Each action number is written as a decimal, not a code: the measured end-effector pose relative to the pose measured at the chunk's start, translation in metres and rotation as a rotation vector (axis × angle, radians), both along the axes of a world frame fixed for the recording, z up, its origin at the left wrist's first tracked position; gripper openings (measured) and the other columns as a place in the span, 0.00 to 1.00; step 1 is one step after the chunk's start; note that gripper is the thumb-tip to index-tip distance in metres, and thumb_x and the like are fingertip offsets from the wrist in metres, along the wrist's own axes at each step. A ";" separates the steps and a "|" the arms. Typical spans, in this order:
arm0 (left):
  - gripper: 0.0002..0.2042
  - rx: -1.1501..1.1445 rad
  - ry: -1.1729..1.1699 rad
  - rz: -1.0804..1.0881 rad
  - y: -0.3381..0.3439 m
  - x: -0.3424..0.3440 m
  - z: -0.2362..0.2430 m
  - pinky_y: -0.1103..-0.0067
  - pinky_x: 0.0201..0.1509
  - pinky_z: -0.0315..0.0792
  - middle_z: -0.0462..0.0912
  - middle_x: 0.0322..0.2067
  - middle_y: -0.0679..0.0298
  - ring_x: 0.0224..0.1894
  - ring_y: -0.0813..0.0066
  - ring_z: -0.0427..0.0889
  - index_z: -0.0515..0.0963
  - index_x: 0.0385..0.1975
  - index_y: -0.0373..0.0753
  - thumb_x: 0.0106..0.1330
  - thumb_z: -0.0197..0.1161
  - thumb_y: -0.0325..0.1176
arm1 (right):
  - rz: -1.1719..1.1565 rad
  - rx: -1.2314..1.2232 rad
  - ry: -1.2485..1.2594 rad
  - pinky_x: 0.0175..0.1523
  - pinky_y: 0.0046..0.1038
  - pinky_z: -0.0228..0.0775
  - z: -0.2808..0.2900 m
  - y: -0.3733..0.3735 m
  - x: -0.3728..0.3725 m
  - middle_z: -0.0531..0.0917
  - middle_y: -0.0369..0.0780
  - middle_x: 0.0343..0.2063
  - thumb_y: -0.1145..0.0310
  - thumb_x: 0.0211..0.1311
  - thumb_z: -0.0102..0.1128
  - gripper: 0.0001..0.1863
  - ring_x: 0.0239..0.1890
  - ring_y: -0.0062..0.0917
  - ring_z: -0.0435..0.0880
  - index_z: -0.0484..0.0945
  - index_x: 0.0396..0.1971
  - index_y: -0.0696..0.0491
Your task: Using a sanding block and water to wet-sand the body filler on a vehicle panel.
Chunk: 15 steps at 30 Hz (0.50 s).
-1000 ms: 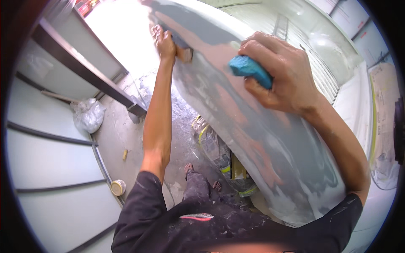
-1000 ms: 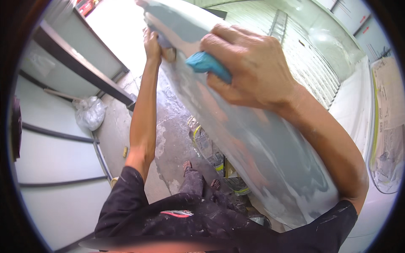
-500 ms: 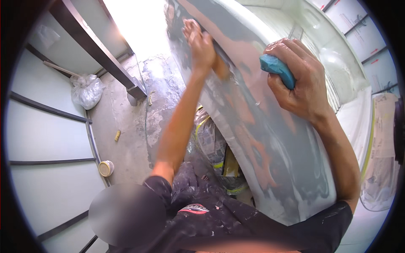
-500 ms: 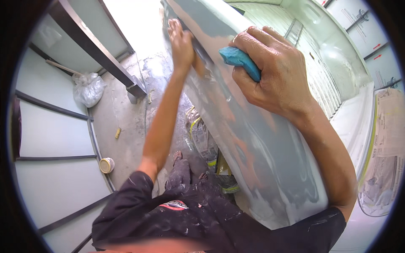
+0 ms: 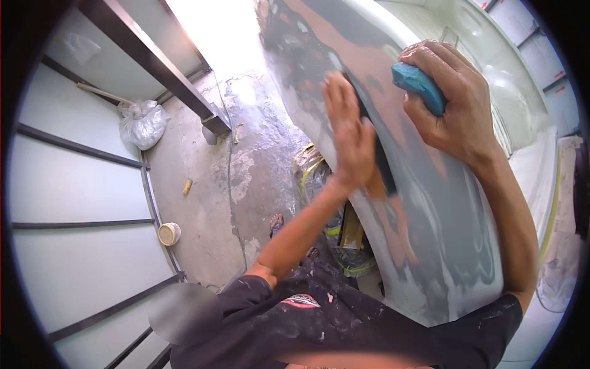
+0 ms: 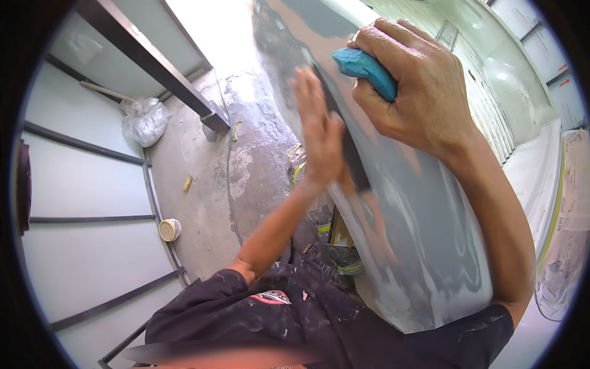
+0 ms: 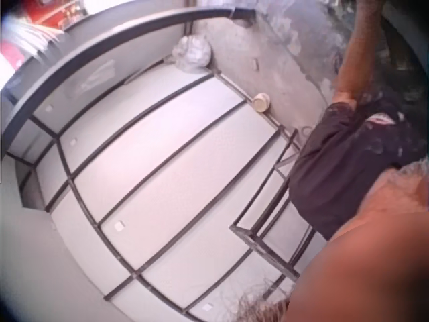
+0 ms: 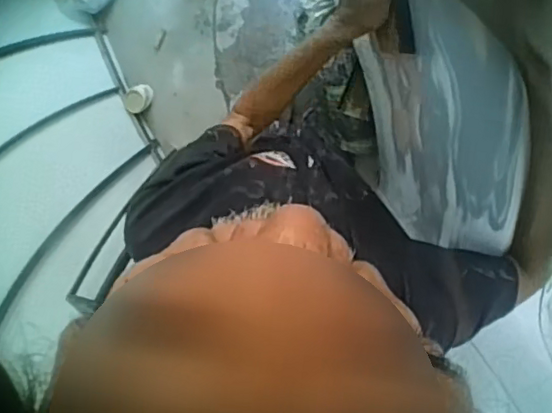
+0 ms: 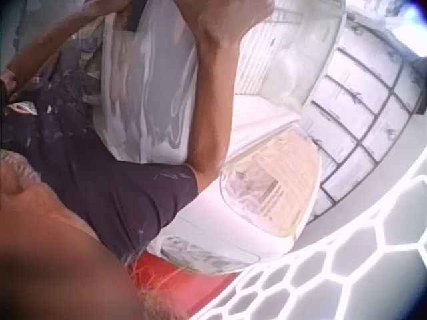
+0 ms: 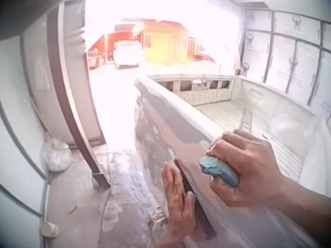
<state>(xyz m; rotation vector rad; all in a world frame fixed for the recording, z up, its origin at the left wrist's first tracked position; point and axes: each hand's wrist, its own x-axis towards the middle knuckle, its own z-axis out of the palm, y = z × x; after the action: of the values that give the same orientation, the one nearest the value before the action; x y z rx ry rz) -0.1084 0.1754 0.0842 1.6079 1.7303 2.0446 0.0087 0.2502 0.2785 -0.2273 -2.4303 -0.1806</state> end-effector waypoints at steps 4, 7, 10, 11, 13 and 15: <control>0.32 -0.048 -0.110 0.096 0.138 -0.188 0.003 0.65 0.87 0.30 0.47 0.82 0.42 0.85 0.49 0.39 0.56 0.78 0.24 0.76 0.47 0.34 | -0.047 -0.112 -0.084 0.50 0.38 0.79 0.009 -0.008 0.000 0.86 0.44 0.38 0.73 0.50 0.62 0.14 0.42 0.42 0.86 0.82 0.40 0.56; 0.32 -0.023 -0.047 0.273 0.162 -0.307 -0.020 0.67 0.84 0.46 0.53 0.80 0.41 0.84 0.50 0.49 0.60 0.77 0.29 0.75 0.52 0.35 | 0.060 -0.110 -0.041 0.48 0.39 0.81 0.010 -0.018 -0.027 0.86 0.41 0.36 0.71 0.52 0.63 0.12 0.40 0.39 0.87 0.83 0.38 0.54; 0.35 -0.028 -0.115 0.105 0.136 -0.152 -0.051 0.67 0.86 0.40 0.48 0.83 0.48 0.85 0.52 0.43 0.52 0.81 0.34 0.76 0.53 0.31 | -0.045 -0.067 -0.136 0.50 0.39 0.81 0.005 -0.007 -0.004 0.87 0.42 0.36 0.71 0.52 0.63 0.12 0.40 0.39 0.87 0.83 0.38 0.54; 0.37 0.074 -0.001 0.056 0.097 -0.084 -0.044 0.63 0.87 0.34 0.43 0.84 0.48 0.86 0.54 0.39 0.50 0.82 0.33 0.73 0.54 0.27 | -0.058 -0.045 -0.139 0.51 0.39 0.81 0.004 -0.004 0.005 0.87 0.43 0.36 0.72 0.51 0.63 0.13 0.40 0.39 0.87 0.83 0.38 0.55; 0.40 0.070 -0.011 -0.052 0.003 0.008 -0.032 0.54 0.85 0.28 0.40 0.84 0.45 0.85 0.45 0.31 0.50 0.82 0.32 0.67 0.52 0.22 | -0.024 -0.030 -0.125 0.52 0.39 0.81 0.007 -0.006 0.003 0.87 0.43 0.36 0.73 0.50 0.63 0.13 0.40 0.39 0.87 0.83 0.38 0.56; 0.41 0.043 -0.040 -0.075 -0.027 0.021 -0.037 0.53 0.85 0.28 0.39 0.83 0.43 0.85 0.41 0.30 0.49 0.82 0.32 0.66 0.53 0.21 | -0.034 -0.097 -0.108 0.51 0.38 0.80 0.009 -0.010 -0.005 0.87 0.45 0.36 0.75 0.48 0.63 0.14 0.40 0.40 0.87 0.82 0.38 0.58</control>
<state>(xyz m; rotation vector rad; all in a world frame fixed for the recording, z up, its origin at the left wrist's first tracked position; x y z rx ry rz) -0.0873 0.1483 0.0475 1.6060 1.5985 2.0779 0.0034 0.2400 0.2875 -0.3091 -2.5467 -0.0916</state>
